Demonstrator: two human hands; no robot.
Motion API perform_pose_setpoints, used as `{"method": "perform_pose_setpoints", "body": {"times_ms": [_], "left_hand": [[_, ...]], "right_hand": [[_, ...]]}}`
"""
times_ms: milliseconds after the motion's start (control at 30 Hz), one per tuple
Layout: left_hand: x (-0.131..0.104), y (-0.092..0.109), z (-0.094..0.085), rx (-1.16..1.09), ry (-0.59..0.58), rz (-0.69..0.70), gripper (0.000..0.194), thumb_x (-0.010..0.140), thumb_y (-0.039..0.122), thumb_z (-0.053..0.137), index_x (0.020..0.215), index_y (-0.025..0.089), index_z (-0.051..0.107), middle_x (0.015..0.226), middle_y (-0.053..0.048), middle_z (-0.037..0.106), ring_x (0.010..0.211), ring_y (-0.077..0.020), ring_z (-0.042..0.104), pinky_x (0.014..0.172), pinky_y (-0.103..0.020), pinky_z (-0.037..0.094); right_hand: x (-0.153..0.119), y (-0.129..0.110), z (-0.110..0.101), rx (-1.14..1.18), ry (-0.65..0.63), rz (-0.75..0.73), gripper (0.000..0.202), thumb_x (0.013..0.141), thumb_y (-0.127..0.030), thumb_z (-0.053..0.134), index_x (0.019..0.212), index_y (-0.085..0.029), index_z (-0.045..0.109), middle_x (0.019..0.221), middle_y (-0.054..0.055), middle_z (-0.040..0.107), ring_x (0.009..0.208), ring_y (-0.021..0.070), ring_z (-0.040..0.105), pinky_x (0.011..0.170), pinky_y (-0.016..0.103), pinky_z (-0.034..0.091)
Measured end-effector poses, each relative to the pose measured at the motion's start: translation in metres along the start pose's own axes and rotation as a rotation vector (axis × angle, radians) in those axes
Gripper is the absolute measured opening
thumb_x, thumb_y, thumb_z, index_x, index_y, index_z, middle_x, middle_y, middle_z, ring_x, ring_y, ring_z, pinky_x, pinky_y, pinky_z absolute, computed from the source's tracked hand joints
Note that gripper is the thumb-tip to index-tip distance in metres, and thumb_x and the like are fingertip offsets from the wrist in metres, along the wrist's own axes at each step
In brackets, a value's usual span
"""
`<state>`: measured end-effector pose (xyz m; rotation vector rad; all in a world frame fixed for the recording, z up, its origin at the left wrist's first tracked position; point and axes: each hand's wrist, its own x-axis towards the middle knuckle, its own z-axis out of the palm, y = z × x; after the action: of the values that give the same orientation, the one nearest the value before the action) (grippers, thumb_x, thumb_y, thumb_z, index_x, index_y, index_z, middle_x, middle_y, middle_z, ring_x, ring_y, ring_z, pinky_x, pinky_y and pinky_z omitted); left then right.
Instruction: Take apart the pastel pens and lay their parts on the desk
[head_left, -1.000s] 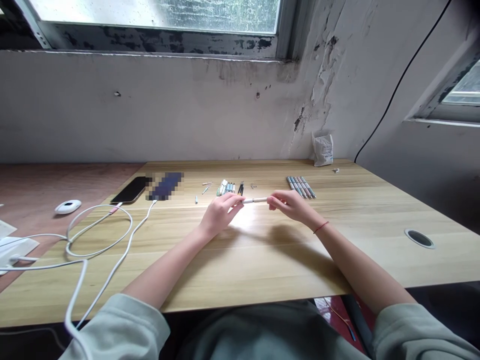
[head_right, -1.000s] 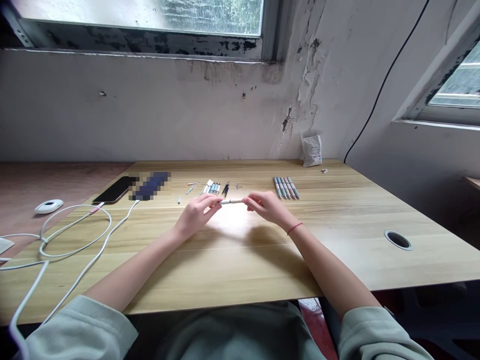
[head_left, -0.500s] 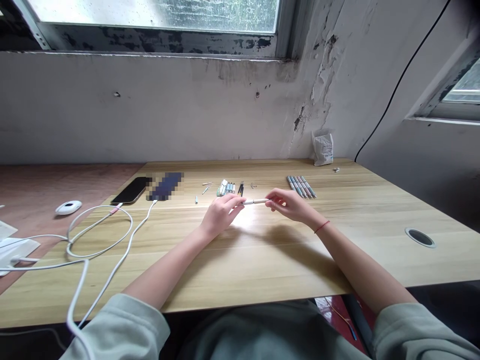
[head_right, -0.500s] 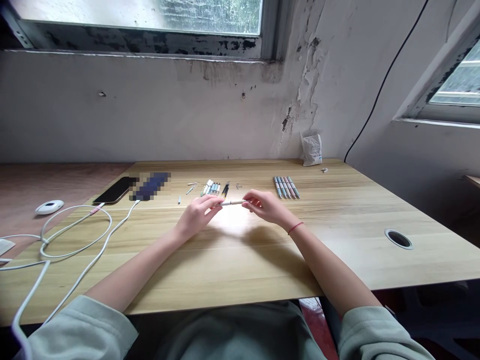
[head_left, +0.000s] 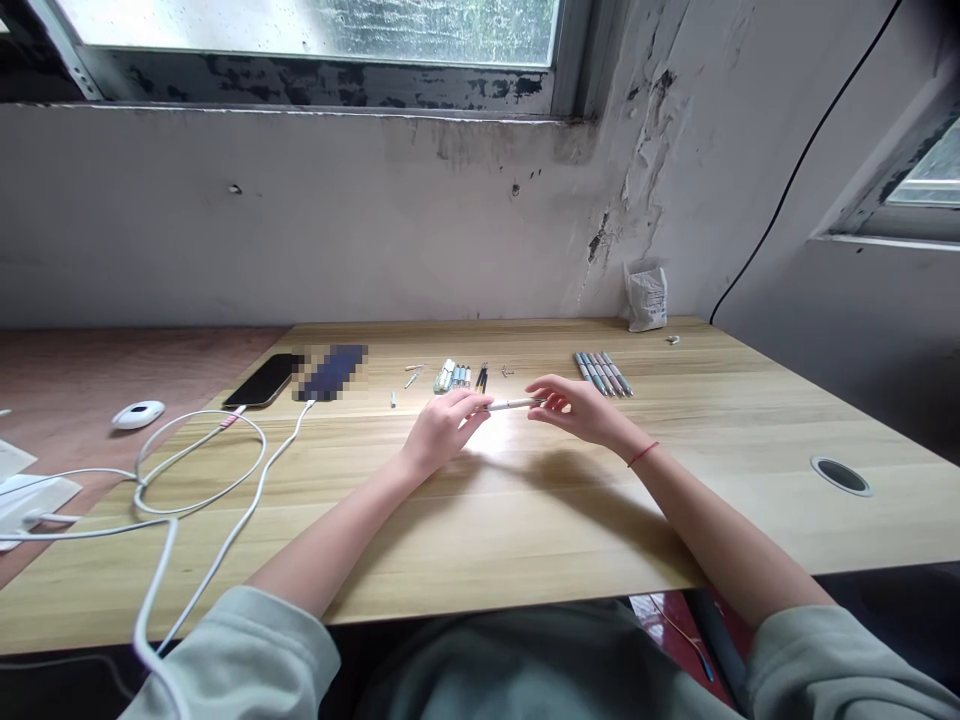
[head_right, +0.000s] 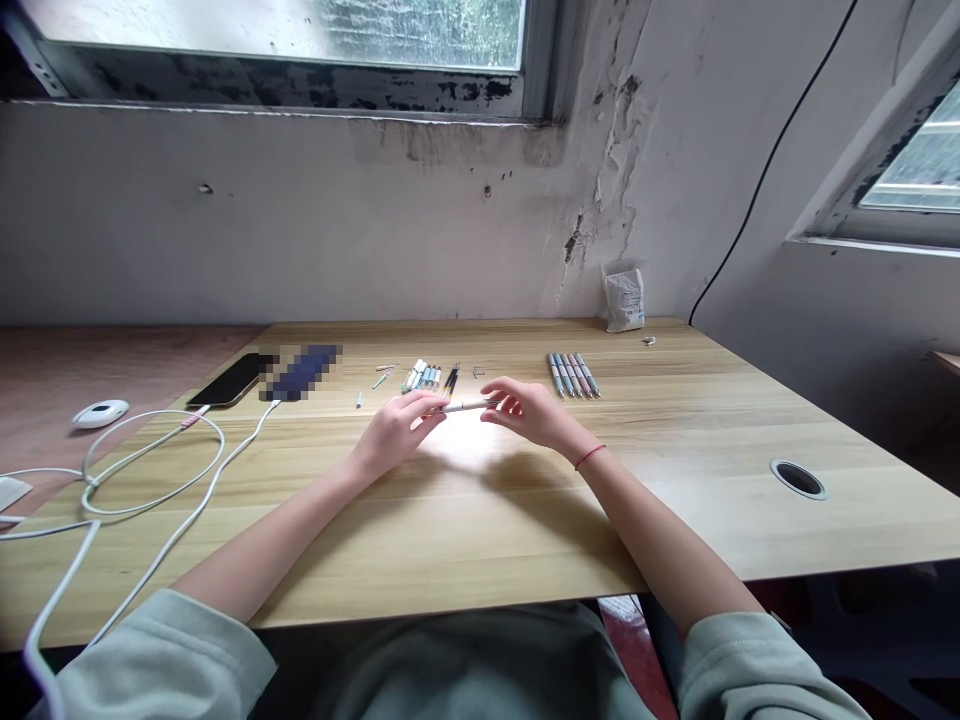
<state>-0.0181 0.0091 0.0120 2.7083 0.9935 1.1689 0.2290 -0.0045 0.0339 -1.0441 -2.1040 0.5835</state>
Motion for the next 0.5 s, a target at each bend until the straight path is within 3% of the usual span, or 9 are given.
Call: {"method": "perform_pose_setpoints", "body": {"times_ms": [233,500], "left_hand": [[-0.0001,0.0007,0.0016,-0.007,-0.022,0.006,0.020,0.089,0.025,0.051,0.104,0.020,0.062,0.099,-0.005,0.068,0.088,-0.0176,0.062,0.078,-0.032,0.046],[-0.0007,0.0025,0.0017,0.050,-0.034,-0.009,0.019,0.089,0.026,0.051,0.102,0.021,0.063,0.096,-0.005,0.070,0.087,-0.0181,0.063,0.074,-0.031,0.044]], "right_hand": [[-0.0012,-0.0044,0.0025,-0.147,-0.005,-0.010,0.033,0.091,-0.044,0.040,0.079,-0.020,0.060,0.063,0.001,0.060,0.053,0.0127,0.050,0.052,0.025,0.036],[-0.0019,-0.0023,0.0093,-0.276,0.014,-0.053,0.039,0.094,-0.044,0.030,0.071,-0.020,0.050,0.056,0.000,0.047,0.050,0.0129,0.039,0.050,0.025,0.027]]}}
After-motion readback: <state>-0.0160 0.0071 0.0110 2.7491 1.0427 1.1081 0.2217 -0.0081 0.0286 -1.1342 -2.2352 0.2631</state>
